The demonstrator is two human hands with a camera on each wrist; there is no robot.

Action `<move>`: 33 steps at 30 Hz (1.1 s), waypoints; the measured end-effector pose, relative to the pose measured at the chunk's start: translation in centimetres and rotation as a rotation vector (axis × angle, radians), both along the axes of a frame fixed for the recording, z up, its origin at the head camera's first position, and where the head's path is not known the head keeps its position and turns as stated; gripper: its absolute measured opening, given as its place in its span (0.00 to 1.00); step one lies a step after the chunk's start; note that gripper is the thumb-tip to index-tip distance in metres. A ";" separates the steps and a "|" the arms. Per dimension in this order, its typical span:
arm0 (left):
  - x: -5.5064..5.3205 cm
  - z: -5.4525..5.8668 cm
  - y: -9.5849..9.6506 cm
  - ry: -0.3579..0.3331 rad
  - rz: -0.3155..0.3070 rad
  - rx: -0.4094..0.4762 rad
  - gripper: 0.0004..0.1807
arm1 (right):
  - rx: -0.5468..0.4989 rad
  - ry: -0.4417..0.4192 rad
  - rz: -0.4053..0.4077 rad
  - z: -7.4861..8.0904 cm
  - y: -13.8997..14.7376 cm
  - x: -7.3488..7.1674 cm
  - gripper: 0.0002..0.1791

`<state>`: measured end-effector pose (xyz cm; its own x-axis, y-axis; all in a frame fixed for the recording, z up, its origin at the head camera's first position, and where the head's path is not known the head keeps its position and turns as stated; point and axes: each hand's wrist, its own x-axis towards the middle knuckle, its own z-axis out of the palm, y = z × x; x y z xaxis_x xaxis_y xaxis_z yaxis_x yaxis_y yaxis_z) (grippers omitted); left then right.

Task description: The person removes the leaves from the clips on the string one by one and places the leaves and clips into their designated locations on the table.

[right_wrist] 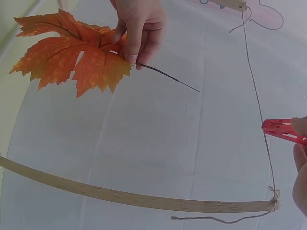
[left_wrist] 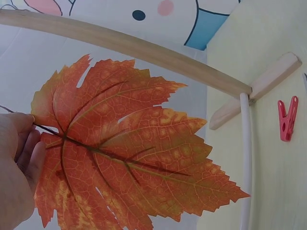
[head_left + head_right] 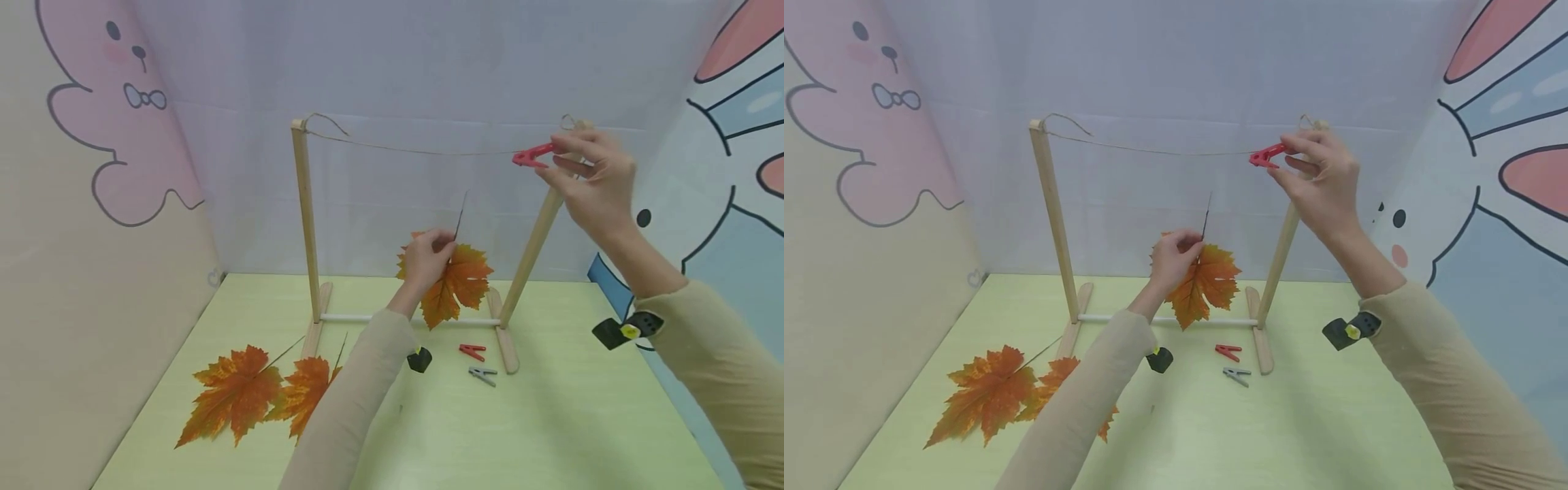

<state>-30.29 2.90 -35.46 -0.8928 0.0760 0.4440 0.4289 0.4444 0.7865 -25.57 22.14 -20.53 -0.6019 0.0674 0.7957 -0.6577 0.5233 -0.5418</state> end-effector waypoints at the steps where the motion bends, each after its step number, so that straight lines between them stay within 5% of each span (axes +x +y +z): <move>1: 0.0 -0.1 -0.1 -0.004 0.002 0.002 0.09 | -0.002 -0.004 0.006 -0.1 0.0 0.0 0.18; 12: -0.3 -1.7 -1.7 -0.023 0.019 -0.020 0.08 | 0.042 -0.075 0.024 -0.9 0.5 0.2 0.18; 33: 0.2 -4.0 -5.3 -0.084 0.077 -0.006 0.09 | 0.124 -0.052 0.063 -3.8 0.6 0.7 0.17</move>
<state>-30.05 -2.43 -39.45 -0.9301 0.0079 0.3673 0.3262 0.4780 0.8155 -24.85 22.76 -24.36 -0.6428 -0.0686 0.7630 -0.6641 0.5464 -0.5103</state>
